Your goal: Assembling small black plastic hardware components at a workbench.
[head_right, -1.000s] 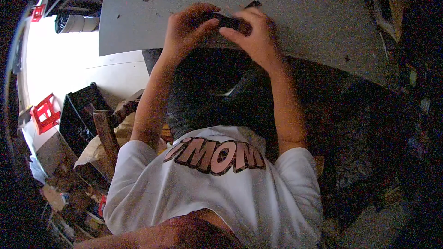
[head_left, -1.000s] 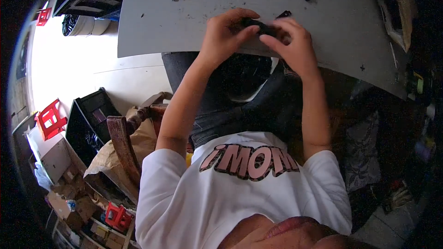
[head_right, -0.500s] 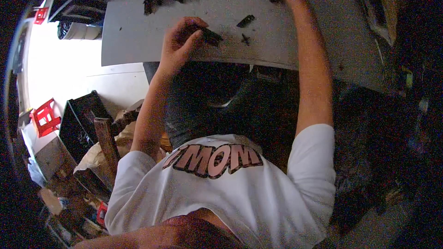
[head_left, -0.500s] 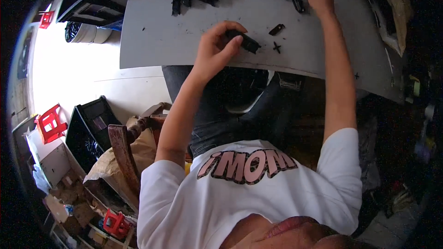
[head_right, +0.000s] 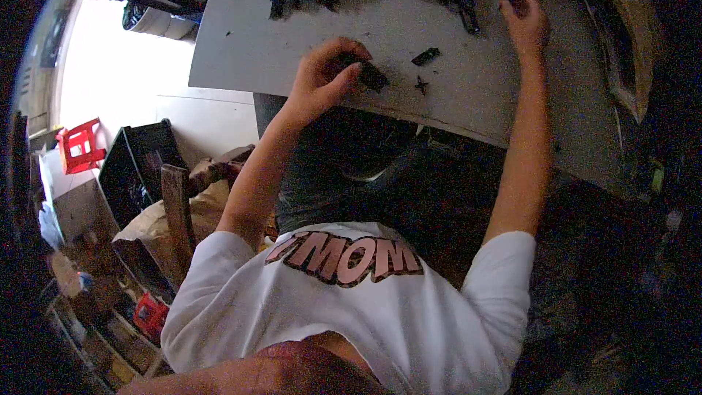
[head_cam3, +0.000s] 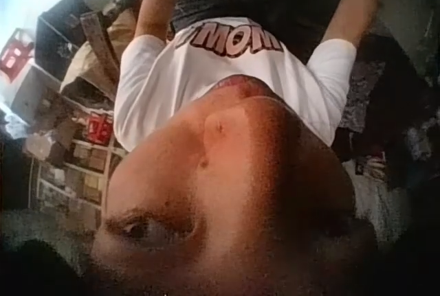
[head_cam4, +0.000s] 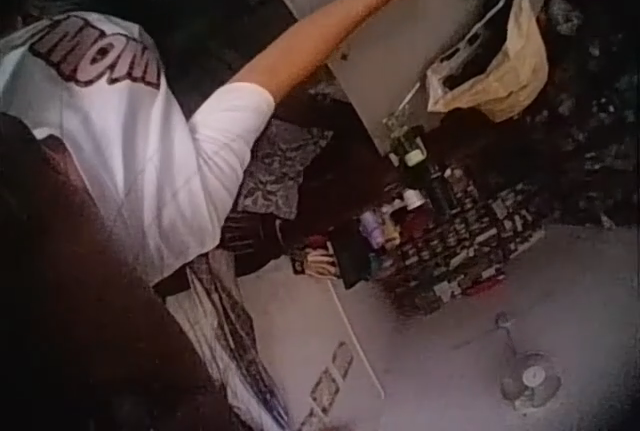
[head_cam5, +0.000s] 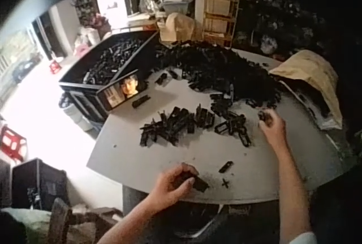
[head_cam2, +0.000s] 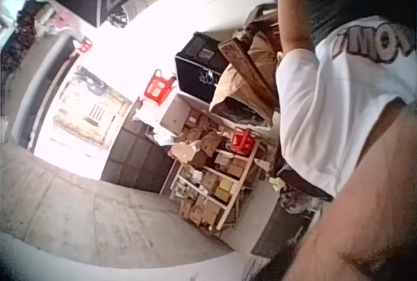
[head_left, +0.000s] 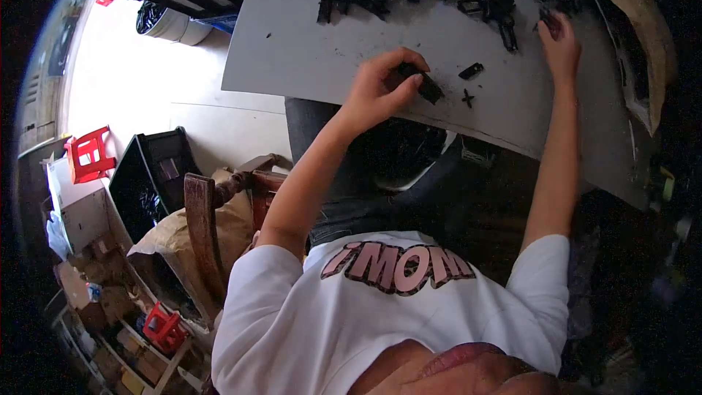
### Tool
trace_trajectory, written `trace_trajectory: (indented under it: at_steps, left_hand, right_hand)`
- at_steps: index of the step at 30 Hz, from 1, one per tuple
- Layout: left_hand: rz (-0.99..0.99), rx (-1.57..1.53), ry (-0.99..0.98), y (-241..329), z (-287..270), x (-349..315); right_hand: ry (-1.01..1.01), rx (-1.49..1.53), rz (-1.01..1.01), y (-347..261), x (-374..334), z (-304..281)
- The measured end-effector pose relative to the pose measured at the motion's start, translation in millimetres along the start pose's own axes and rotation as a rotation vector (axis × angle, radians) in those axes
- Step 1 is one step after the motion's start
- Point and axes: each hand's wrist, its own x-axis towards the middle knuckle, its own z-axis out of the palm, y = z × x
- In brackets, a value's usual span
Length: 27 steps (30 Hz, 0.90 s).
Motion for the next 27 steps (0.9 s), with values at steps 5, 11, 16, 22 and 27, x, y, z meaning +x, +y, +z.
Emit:
trace_trajectory:
  at_steps: [5,11,16,22,27]
  left_hand:
    - [-0.046,0.004,0.032,5.9,-0.4,-4.2]
    - [0.007,0.059,0.142,2.9,-5.6,10.2]
    - [0.429,1.006,0.402,-1.9,-61.2,28.3]
    - [0.173,1.287,0.400,20.0,-63.4,38.6]
    - [0.232,1.393,0.330,17.8,-64.7,44.7]
  right_hand:
    - [0.063,0.976,0.352,-51.5,-81.2,2.7]
    - [-0.101,0.966,0.295,-86.5,-108.8,13.3]
    - [0.034,0.368,-0.084,-87.8,-113.4,10.0]
    - [0.073,0.256,-0.059,-77.7,-112.4,-1.6]
    - [0.172,0.133,0.007,-56.3,-64.8,12.3]
